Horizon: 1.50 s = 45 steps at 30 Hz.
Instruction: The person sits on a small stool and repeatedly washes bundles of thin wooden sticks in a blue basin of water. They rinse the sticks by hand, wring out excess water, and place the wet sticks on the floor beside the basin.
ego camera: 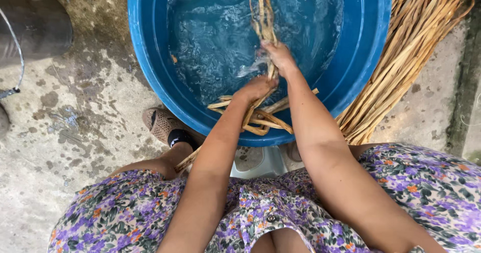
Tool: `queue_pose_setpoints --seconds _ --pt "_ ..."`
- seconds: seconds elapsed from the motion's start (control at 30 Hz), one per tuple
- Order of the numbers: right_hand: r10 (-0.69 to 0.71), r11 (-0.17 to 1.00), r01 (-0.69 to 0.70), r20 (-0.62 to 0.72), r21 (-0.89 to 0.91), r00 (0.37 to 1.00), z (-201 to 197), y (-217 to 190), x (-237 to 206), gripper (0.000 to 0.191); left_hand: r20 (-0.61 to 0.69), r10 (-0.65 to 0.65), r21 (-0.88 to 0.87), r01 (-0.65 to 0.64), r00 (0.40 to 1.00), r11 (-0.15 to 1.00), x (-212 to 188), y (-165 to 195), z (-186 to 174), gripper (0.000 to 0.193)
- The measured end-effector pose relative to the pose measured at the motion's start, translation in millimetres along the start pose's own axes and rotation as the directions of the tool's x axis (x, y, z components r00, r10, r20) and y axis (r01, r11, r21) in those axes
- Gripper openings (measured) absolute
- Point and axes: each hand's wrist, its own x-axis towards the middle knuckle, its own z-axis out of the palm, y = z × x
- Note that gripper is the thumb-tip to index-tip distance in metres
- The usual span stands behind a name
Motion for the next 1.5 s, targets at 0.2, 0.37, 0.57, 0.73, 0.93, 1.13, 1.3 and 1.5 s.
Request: queue_pose_setpoints --seconds 0.2,0.37,0.57,0.73,0.93,1.13,1.3,1.5 --pt "-0.815 0.554 0.538 -0.285 -0.635 0.504 -3.8 8.0 1.2 0.029 -0.081 0.037 -0.740 -0.085 0.996 0.667 5.2 -3.3 -48.0 0.097" --pt "-0.569 0.713 0.425 -0.104 -0.558 0.816 103.4 -4.3 -35.4 0.052 -0.423 0.254 -0.880 -0.462 0.870 0.115 -7.0 5.1 -99.9 0.096" --pt "-0.690 0.440 0.400 -0.017 -0.804 0.724 98.6 -18.8 -28.6 0.053 -0.457 0.306 -0.884 -0.389 0.835 -0.257 -2.5 7.7 -70.4 0.057" --pt "-0.768 0.395 0.392 -0.065 -0.831 0.637 48.8 -7.4 -4.9 0.031 -0.256 0.076 -0.961 -0.262 0.964 0.082 11.8 8.4 -43.8 0.071" --pt "-0.800 0.244 0.453 0.087 -0.857 0.594 129.2 27.4 -27.2 0.048 -0.645 -0.081 0.035 -0.076 0.760 -0.996 3.2 -8.1 -53.6 0.067" --pt "-0.198 0.818 -0.026 -0.325 -0.574 0.925 55.4 6.9 -4.1 0.051 -0.448 0.239 -0.875 -0.477 0.861 0.079 3.5 2.2 -36.0 0.041" --pt "-0.552 0.760 0.306 -0.321 -0.573 0.770 43.1 15.0 -7.7 0.042 -0.301 0.014 -0.898 -0.289 0.953 0.332 -1.0 3.0 -37.2 0.054" --pt "-0.700 0.471 0.624 0.166 -0.624 0.694 136.6 24.4 -48.9 0.054 -0.287 0.744 -0.949 -0.071 0.604 -0.309 0.6 -32.7 -56.3 0.070"
